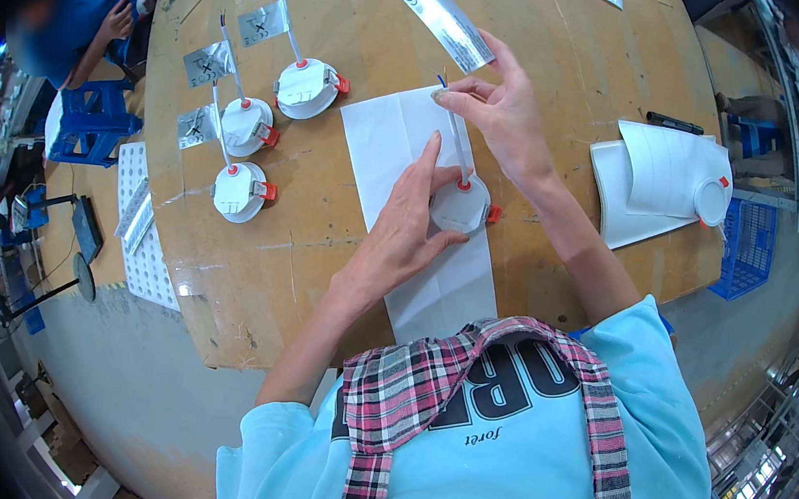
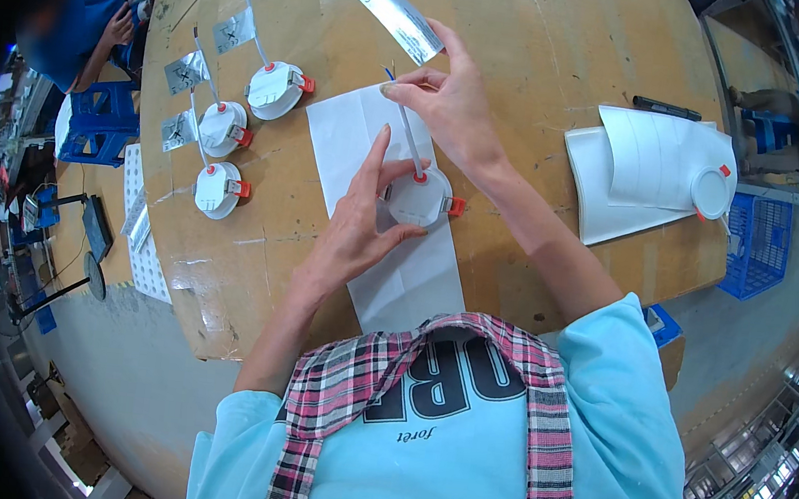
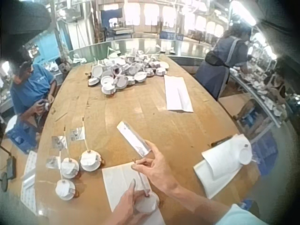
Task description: Apply adhesive labels to light fixture components and organize them for assembly.
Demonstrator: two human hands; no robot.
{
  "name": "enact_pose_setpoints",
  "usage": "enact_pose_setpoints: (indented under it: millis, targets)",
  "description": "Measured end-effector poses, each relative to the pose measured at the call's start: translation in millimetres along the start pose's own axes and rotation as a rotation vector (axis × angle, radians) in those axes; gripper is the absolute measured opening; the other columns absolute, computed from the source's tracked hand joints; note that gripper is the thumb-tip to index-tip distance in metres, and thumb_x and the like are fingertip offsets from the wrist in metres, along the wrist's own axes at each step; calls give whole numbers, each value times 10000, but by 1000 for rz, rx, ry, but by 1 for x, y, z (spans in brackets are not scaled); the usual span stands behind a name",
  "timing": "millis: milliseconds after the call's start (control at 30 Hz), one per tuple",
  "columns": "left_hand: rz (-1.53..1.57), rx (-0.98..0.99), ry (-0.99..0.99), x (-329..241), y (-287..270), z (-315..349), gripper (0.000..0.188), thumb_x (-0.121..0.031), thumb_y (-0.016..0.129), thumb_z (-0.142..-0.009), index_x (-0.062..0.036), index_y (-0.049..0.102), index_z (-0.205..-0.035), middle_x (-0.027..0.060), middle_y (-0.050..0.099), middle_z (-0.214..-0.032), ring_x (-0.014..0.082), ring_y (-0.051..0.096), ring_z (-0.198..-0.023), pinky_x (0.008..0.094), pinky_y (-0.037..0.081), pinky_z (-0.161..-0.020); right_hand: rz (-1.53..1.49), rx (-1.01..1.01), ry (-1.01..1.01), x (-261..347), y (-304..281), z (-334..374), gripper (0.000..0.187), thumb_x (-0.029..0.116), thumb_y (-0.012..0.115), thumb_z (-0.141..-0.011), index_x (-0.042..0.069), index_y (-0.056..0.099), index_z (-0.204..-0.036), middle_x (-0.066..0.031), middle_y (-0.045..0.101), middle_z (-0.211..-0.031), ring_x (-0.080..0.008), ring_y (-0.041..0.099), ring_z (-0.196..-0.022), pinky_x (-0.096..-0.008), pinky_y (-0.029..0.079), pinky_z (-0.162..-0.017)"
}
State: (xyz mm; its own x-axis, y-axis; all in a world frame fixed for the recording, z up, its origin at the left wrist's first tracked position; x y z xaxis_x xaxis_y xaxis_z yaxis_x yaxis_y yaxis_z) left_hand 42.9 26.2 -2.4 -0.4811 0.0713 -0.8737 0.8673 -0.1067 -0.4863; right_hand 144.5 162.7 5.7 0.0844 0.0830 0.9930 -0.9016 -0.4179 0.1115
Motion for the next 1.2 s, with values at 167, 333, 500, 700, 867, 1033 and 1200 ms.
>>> enact_pose_setpoints:
  millis: [167, 333, 500, 700, 867, 1033, 1200]
  targets:
    - [90, 28, -53, 0, 0, 1, 1162, -80, 825, -651, -89, 29, -1496, 137, 536, -1311, 330, 500, -1212, 433, 415, -1018, 105, -60, -89, 19, -13, -3, 757, 116, 734, -794, -79, 295, -1380, -136, 635, -953, -175, 634, -925, -272, 510, -801]
    - [59, 10, -10, -7, -6, -1, 1228, -198, 867, -621, -75, 14, -1497, 126, 461, -1393, 305, 428, -1289, 441, 341, -1081, 85, -222, -250, 42, -63, 2, 589, 140, 682, -851, -66, 399, -1324, -114, 615, -1051, -159, 613, -976, -284, 493, -850]
    - [329, -268, -42, -14, -39, -6, 1224, -590, 798, -603, -36, 155, -1486, 153, 420, -1404, 280, 380, -1323, 442, 300, -1076, -60, -221, -233, 72, -83, 40, 345, 100, 637, -885, -54, 543, -1180, -53, 645, -987, -113, 618, -901, -244, 488, -795]
    - [577, -258, -132, -36, -41, -25, 1036, -555, 772, -626, -26, 344, -1407, 119, 484, -1213, 230, 466, -1194, 414, 356, -996, 288, 21, 71, 56, -62, 74, 155, 93, 668, -839, -20, 659, -944, -39, 649, -830, -98, 584, -794, -233, 471, -740]
    - [574, -205, -229, -37, -25, -40, 612, -315, 788, -737, -7, 540, -1203, 83, 573, -1067, 156, 573, -986, 321, 433, -894, 360, -80, 47, 50, -58, 79, 172, 120, 676, -830, -30, 671, -913, -52, 654, -789, -111, 578, -783, -240, 465, -729]
    - [589, -220, -269, -23, -25, -46, 161, -74, 724, -821, -10, 641, -943, 54, 658, -894, 91, 602, -797, 244, 474, -754, 296, -118, 37, 39, -58, 74, 189, 145, 687, -835, -26, 682, -915, -60, 670, -803, -118, 589, -785, -244, 467, -722]
    - [621, -303, -164, -18, -23, -56, 153, -91, 722, -826, -8, 652, -934, 42, 665, -867, 85, 603, -792, 240, 472, -760, 283, -146, 33, 30, -55, 69, 196, 162, 695, -837, -16, 689, -917, -59, 669, -796, -115, 593, -779, -248, 470, -715]
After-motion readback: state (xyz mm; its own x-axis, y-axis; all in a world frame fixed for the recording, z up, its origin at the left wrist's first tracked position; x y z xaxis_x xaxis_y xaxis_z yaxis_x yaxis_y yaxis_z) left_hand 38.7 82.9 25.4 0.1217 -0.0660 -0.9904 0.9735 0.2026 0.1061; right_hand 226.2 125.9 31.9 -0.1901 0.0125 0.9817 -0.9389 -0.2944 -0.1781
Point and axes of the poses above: each hand's wrist, its own z-axis away from the middle knuckle, its own y-axis out of the palm, x = y × z, the point moved 3 cm from there along -z, towards the middle knuckle
